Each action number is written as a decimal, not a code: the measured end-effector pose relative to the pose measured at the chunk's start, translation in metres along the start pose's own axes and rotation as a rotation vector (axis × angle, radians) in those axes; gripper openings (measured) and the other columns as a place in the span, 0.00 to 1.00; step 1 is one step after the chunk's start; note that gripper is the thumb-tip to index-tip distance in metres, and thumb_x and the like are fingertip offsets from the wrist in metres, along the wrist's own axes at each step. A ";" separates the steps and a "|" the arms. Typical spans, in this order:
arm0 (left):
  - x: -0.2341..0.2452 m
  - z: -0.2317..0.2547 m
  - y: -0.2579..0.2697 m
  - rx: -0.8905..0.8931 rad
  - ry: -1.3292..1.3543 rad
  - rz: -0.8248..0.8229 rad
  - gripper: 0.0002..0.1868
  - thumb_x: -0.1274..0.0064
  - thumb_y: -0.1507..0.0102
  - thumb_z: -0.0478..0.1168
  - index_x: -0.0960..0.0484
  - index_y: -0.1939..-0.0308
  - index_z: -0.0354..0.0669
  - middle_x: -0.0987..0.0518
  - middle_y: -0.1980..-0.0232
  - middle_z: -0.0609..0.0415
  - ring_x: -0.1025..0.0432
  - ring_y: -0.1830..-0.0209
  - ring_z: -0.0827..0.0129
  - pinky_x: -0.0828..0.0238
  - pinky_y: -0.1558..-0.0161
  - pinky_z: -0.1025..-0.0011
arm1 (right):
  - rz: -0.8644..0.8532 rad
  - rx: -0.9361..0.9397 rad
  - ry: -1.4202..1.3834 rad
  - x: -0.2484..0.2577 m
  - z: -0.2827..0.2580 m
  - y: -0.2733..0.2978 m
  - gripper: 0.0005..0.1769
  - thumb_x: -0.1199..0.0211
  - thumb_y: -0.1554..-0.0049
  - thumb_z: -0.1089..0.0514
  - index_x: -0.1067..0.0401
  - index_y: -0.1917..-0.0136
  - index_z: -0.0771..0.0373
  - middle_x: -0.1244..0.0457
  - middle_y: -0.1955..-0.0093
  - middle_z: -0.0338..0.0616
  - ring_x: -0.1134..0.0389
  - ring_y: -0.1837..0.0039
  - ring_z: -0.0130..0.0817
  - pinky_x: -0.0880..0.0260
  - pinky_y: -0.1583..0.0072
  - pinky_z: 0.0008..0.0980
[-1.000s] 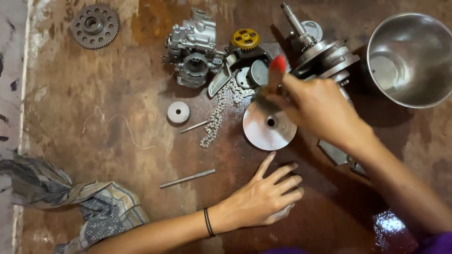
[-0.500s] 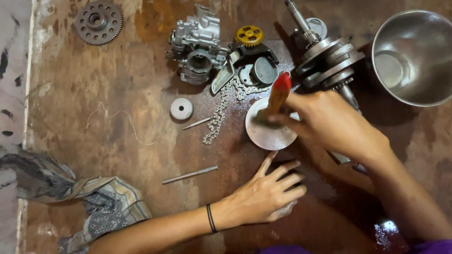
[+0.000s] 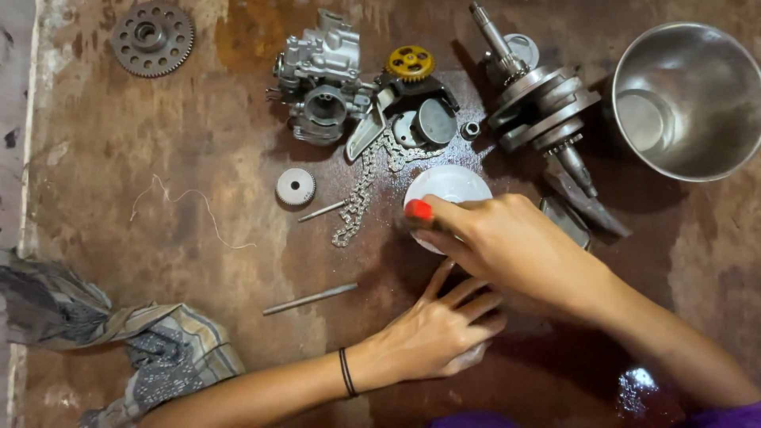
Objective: The person uses a brush to scrub a white circular mechanical part on a wooden table. Various disassembled engine components, including gears and a chain, are scattered around the workspace. The person repeatedly dips the brush into a metal bowl of liquid to clean the part.
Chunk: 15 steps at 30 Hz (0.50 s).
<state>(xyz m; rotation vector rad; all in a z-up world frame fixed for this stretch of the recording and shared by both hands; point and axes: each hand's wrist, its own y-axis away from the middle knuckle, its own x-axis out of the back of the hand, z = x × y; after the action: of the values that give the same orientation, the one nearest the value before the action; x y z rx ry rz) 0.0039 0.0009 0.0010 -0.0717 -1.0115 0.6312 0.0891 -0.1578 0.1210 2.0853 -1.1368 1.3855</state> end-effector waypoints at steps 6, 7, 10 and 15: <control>-0.001 0.002 0.003 -0.005 -0.013 0.029 0.19 0.38 0.42 0.44 0.18 0.48 0.43 0.25 0.35 0.46 0.37 0.24 0.49 0.55 0.23 0.32 | 0.053 -0.094 0.044 -0.009 0.002 0.000 0.15 0.34 0.43 0.54 0.29 0.45 0.62 0.34 0.71 0.54 0.31 0.69 0.54 0.33 0.67 0.48; -0.003 0.000 0.003 -0.005 0.000 0.032 0.19 0.38 0.42 0.44 0.18 0.48 0.43 0.25 0.34 0.46 0.37 0.25 0.49 0.55 0.23 0.33 | 0.039 -0.068 0.071 -0.013 0.000 0.001 0.16 0.33 0.46 0.54 0.27 0.45 0.60 0.34 0.73 0.55 0.32 0.72 0.54 0.33 0.68 0.49; -0.005 -0.001 0.004 0.009 0.042 0.010 0.20 0.38 0.42 0.43 0.18 0.47 0.43 0.25 0.33 0.46 0.37 0.25 0.48 0.55 0.23 0.33 | 0.029 -0.013 0.012 -0.027 0.002 0.022 0.14 0.32 0.46 0.53 0.29 0.50 0.62 0.33 0.71 0.51 0.30 0.69 0.52 0.32 0.66 0.48; -0.007 -0.002 0.004 -0.002 0.002 0.052 0.20 0.38 0.41 0.44 0.18 0.47 0.44 0.25 0.34 0.48 0.37 0.24 0.49 0.59 0.21 0.30 | 0.112 -0.077 -0.001 -0.020 0.008 0.035 0.10 0.31 0.46 0.56 0.28 0.53 0.58 0.32 0.65 0.50 0.29 0.66 0.48 0.31 0.64 0.43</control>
<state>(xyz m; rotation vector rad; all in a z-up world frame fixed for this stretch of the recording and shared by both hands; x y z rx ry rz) 0.0010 0.0011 -0.0069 -0.1007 -1.0105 0.6779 0.0620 -0.1762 0.0952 1.9962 -1.3047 1.3671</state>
